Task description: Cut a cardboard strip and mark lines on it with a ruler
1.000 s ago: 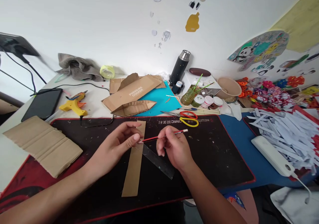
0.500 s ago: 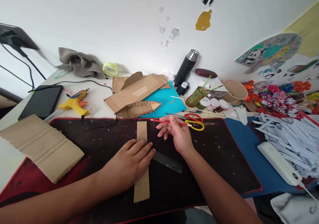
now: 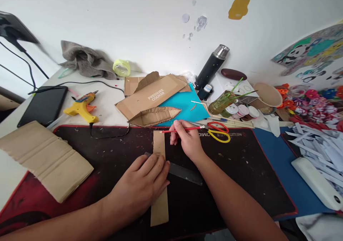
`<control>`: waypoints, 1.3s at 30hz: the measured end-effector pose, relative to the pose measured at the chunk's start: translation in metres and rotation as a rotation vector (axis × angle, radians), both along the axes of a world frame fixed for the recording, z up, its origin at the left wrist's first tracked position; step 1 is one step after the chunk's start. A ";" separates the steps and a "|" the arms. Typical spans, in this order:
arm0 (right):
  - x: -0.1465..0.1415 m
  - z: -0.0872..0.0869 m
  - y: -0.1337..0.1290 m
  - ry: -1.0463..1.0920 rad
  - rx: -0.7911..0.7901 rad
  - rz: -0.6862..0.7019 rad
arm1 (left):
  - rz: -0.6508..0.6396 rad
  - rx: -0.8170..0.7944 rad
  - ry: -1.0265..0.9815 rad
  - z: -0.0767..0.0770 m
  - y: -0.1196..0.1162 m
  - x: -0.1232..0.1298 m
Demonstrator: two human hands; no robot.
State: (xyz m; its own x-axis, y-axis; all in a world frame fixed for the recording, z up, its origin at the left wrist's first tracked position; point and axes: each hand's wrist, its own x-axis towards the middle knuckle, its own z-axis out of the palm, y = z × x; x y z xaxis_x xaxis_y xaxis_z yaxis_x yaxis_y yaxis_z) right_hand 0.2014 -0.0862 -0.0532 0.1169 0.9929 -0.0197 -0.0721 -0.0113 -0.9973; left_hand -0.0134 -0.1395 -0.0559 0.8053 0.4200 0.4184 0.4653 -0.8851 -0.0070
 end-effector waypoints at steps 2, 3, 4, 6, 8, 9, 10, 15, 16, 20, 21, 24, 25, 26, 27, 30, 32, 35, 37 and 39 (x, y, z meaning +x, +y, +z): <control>0.002 0.000 -0.002 0.010 0.014 -0.007 | -0.004 0.007 0.013 0.002 0.000 -0.001; 0.003 0.000 -0.003 0.011 0.017 -0.011 | -0.005 0.013 0.018 0.002 -0.001 -0.001; 0.004 -0.001 -0.004 0.010 0.020 -0.013 | -0.004 0.020 0.021 0.002 -0.001 -0.001; 0.004 -0.001 -0.005 0.001 0.026 -0.010 | -0.001 0.034 0.026 0.001 -0.002 -0.001; 0.005 -0.002 -0.005 -0.003 0.033 -0.004 | 0.011 0.048 0.042 0.001 -0.003 -0.001; 0.005 -0.003 -0.005 -0.002 0.036 -0.003 | 0.022 0.055 0.053 0.001 -0.004 -0.001; 0.004 -0.003 -0.005 0.000 0.037 -0.004 | 0.035 0.060 0.065 0.002 -0.005 0.000; 0.004 -0.002 -0.006 0.011 0.025 -0.018 | 0.099 0.085 0.099 0.005 -0.007 0.000; 0.004 -0.001 -0.006 0.015 0.022 -0.021 | 0.106 0.085 0.100 0.005 -0.007 0.001; 0.002 0.000 -0.006 0.018 0.016 -0.041 | 0.119 0.072 0.080 0.002 -0.005 0.001; 0.002 -0.001 -0.006 0.012 0.016 -0.047 | 0.121 0.067 0.074 0.001 -0.005 0.001; 0.001 -0.002 -0.005 -0.015 0.022 -0.057 | 0.127 0.052 0.059 0.000 -0.004 0.002; 0.000 -0.003 -0.005 -0.023 0.021 -0.053 | 0.128 0.045 0.055 0.000 -0.004 0.002; -0.001 -0.003 -0.004 -0.028 0.014 -0.046 | 0.129 0.038 0.052 0.001 -0.003 0.002; -0.001 -0.004 -0.004 -0.031 0.005 -0.038 | 0.131 0.030 0.048 0.001 -0.003 0.003; -0.002 -0.005 -0.003 -0.036 -0.029 -0.028 | 0.132 0.012 0.047 0.002 -0.001 0.004; -0.003 -0.006 -0.003 -0.044 -0.042 -0.032 | 0.132 0.006 0.049 0.002 -0.001 0.004; -0.003 -0.006 -0.003 -0.057 -0.051 -0.035 | 0.130 -0.002 0.049 0.001 -0.001 0.004; -0.004 -0.005 -0.003 -0.063 -0.051 -0.030 | 0.130 -0.006 0.053 0.001 -0.002 0.004; -0.004 -0.004 -0.003 -0.070 -0.049 -0.024 | 0.130 -0.008 0.056 0.002 -0.002 0.003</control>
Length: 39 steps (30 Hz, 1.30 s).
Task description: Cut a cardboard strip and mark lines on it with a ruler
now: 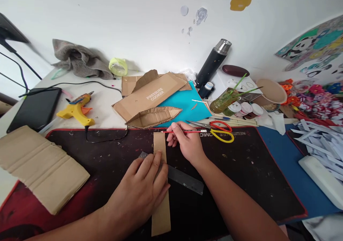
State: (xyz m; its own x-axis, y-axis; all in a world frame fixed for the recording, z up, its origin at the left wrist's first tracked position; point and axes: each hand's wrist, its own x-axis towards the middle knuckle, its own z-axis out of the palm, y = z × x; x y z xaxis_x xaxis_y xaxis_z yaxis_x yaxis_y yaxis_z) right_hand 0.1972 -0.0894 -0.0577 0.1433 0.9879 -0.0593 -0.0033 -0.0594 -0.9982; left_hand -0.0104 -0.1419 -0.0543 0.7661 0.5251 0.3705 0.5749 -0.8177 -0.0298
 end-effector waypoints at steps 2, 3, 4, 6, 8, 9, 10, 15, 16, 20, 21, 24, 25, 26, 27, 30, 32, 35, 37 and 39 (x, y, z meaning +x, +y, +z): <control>-0.001 0.001 0.000 -0.009 -0.005 0.006 | -0.001 -0.001 0.002 0.001 0.000 0.000; -0.001 0.001 0.000 -0.013 -0.010 0.008 | -0.003 -0.001 0.003 0.001 0.000 0.000; -0.001 0.002 0.000 -0.017 -0.015 0.009 | -0.006 0.000 0.001 0.001 0.001 0.000; -0.001 0.002 0.001 -0.026 -0.027 0.011 | -0.009 -0.001 0.001 0.001 0.001 0.000; -0.001 0.002 0.001 -0.036 -0.034 0.014 | -0.012 -0.001 0.002 0.000 0.001 0.000; -0.001 0.002 0.001 -0.040 -0.035 0.015 | -0.014 -0.001 0.005 0.000 0.001 0.000; -0.001 0.002 0.001 -0.043 -0.035 0.018 | -0.016 0.000 0.010 -0.001 0.001 0.000; -0.001 0.002 0.001 -0.042 -0.028 0.025 | -0.018 0.005 0.018 -0.001 0.000 0.000; -0.001 0.002 0.001 -0.042 -0.030 0.026 | -0.018 0.004 0.018 -0.001 0.000 0.000; -0.002 0.002 0.001 -0.048 -0.044 0.022 | -0.023 -0.005 0.014 -0.001 0.000 -0.001; -0.002 0.002 0.001 -0.049 -0.046 0.022 | -0.024 -0.003 0.011 -0.001 0.000 -0.001; -0.002 0.002 0.001 -0.051 -0.045 0.024 | -0.020 0.002 0.019 0.000 0.000 -0.001; -0.002 0.002 0.001 -0.048 -0.044 0.026 | -0.021 0.003 0.023 0.000 0.000 0.000; -0.002 0.002 0.001 -0.045 -0.042 0.027 | -0.023 0.005 0.025 0.001 0.000 0.000; -0.002 0.002 0.001 -0.042 -0.039 0.029 | -0.025 0.006 0.024 0.001 0.000 0.000; -0.002 0.002 0.001 -0.043 -0.038 0.029 | -0.027 0.010 0.015 0.001 0.001 0.001; -0.002 0.001 0.001 -0.047 -0.041 0.028 | -0.028 0.011 0.006 0.000 0.001 0.001; -0.002 0.001 0.002 -0.049 -0.044 0.030 | -0.028 0.003 0.005 -0.001 0.001 0.001; -0.001 0.000 0.002 -0.050 -0.046 0.030 | -0.026 -0.008 0.014 -0.001 0.001 0.000; -0.001 0.000 0.001 -0.051 -0.047 0.030 | -0.030 -0.015 0.018 -0.001 0.001 0.000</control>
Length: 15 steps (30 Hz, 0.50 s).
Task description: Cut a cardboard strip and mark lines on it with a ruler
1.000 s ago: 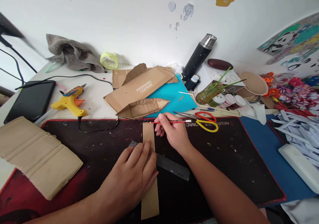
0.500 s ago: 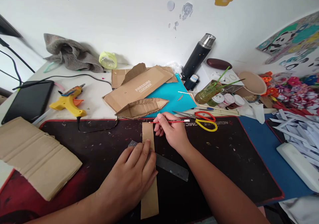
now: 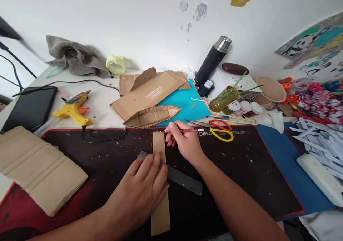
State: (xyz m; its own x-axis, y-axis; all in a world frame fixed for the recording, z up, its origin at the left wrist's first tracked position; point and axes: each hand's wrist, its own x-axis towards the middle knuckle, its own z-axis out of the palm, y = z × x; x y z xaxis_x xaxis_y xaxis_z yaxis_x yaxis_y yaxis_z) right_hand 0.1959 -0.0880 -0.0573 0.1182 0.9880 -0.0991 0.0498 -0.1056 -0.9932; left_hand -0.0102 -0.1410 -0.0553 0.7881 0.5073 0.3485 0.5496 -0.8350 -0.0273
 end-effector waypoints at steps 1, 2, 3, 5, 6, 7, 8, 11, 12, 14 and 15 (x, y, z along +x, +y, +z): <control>0.000 0.000 0.000 0.000 0.001 0.000 | -0.002 0.001 -0.002 0.000 0.000 0.000; 0.000 0.000 0.000 -0.001 0.001 0.002 | -0.002 0.004 -0.003 0.000 0.000 0.000; 0.000 0.000 0.000 -0.002 0.001 0.003 | -0.003 0.006 -0.004 0.000 0.000 0.000; 0.000 0.000 0.000 -0.005 0.000 0.003 | -0.003 0.012 -0.003 -0.001 0.000 0.000; 0.000 0.001 0.000 -0.006 0.000 0.003 | -0.003 0.010 -0.001 -0.001 0.000 0.000; 0.000 0.001 0.000 -0.007 0.000 0.002 | -0.003 0.005 0.001 -0.001 0.000 0.000; 0.000 0.001 0.000 -0.007 0.000 0.000 | -0.005 0.002 -0.001 -0.001 0.000 0.000; 0.000 0.001 0.000 -0.008 0.001 0.000 | -0.008 0.003 -0.011 -0.001 0.000 0.000; 0.000 0.001 0.000 -0.005 0.002 -0.001 | -0.009 0.006 -0.012 0.000 0.000 0.000; 0.000 0.001 -0.001 0.010 0.012 -0.011 | -0.012 0.009 -0.014 0.000 -0.001 -0.001; 0.000 0.001 -0.001 0.020 0.022 -0.018 | -0.012 0.010 -0.013 0.000 -0.001 -0.001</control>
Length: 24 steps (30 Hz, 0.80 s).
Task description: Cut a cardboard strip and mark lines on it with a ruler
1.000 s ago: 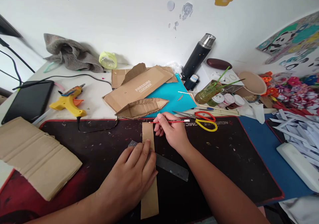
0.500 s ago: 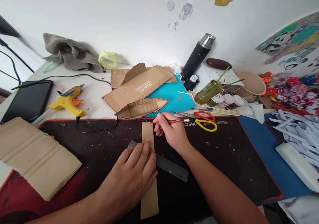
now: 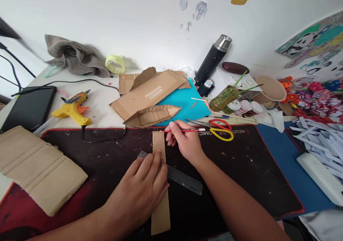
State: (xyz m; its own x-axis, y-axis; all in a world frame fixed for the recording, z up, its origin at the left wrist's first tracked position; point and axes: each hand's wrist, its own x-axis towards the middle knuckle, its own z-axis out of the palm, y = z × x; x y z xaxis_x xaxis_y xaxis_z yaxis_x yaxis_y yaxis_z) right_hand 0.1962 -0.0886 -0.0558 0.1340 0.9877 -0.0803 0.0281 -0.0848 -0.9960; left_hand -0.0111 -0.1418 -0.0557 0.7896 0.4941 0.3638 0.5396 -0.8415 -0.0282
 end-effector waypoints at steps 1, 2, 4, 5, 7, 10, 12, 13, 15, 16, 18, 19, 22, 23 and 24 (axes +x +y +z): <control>0.000 0.000 0.000 0.011 0.010 -0.008 | 0.000 0.000 0.001 0.000 0.000 0.000; 0.000 0.000 0.000 0.019 0.018 -0.015 | 0.000 0.002 -0.001 0.000 0.000 0.000; 0.001 0.001 0.000 0.028 0.023 -0.023 | 0.001 0.005 -0.001 -0.001 0.000 0.000; 0.001 0.001 0.000 0.029 0.021 -0.023 | 0.001 0.007 -0.001 -0.001 0.000 0.000; 0.001 0.001 0.000 0.026 0.019 -0.021 | -0.001 0.008 -0.002 -0.001 0.000 0.000; 0.001 0.001 0.000 0.022 0.019 -0.020 | -0.001 0.012 -0.006 -0.002 0.000 0.000; 0.001 0.001 0.000 0.022 0.014 -0.020 | 0.001 0.012 -0.003 -0.001 0.000 0.000; 0.000 0.001 0.000 0.021 0.009 -0.018 | 0.003 0.011 0.001 -0.001 0.000 0.000; 0.000 0.001 0.000 0.017 0.002 -0.012 | 0.003 0.008 0.004 0.000 0.001 0.000; 0.000 0.001 0.000 0.015 0.000 -0.008 | 0.001 0.008 0.004 0.000 0.001 0.000; 0.000 0.001 0.000 0.008 -0.002 0.003 | -0.001 0.009 0.001 0.001 0.001 0.000; 0.000 0.001 0.000 0.004 -0.001 0.008 | -0.002 0.009 0.001 0.001 0.001 0.000; 0.000 0.001 0.000 -0.006 -0.005 0.017 | 0.002 0.006 0.007 0.001 0.001 0.001; 0.000 0.001 0.000 -0.009 -0.008 0.017 | 0.002 0.005 0.008 0.001 0.001 0.001; 0.000 0.001 0.000 -0.011 -0.009 0.017 | 0.002 0.005 0.008 0.001 0.000 0.001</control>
State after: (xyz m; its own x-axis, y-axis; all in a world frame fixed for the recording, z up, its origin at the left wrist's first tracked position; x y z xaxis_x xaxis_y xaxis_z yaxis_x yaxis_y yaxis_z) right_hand 0.1963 -0.0888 -0.0549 0.1181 0.9891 -0.0883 0.0405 -0.0936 -0.9948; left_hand -0.0106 -0.1414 -0.0547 0.7918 0.4935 0.3598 0.5407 -0.8404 -0.0373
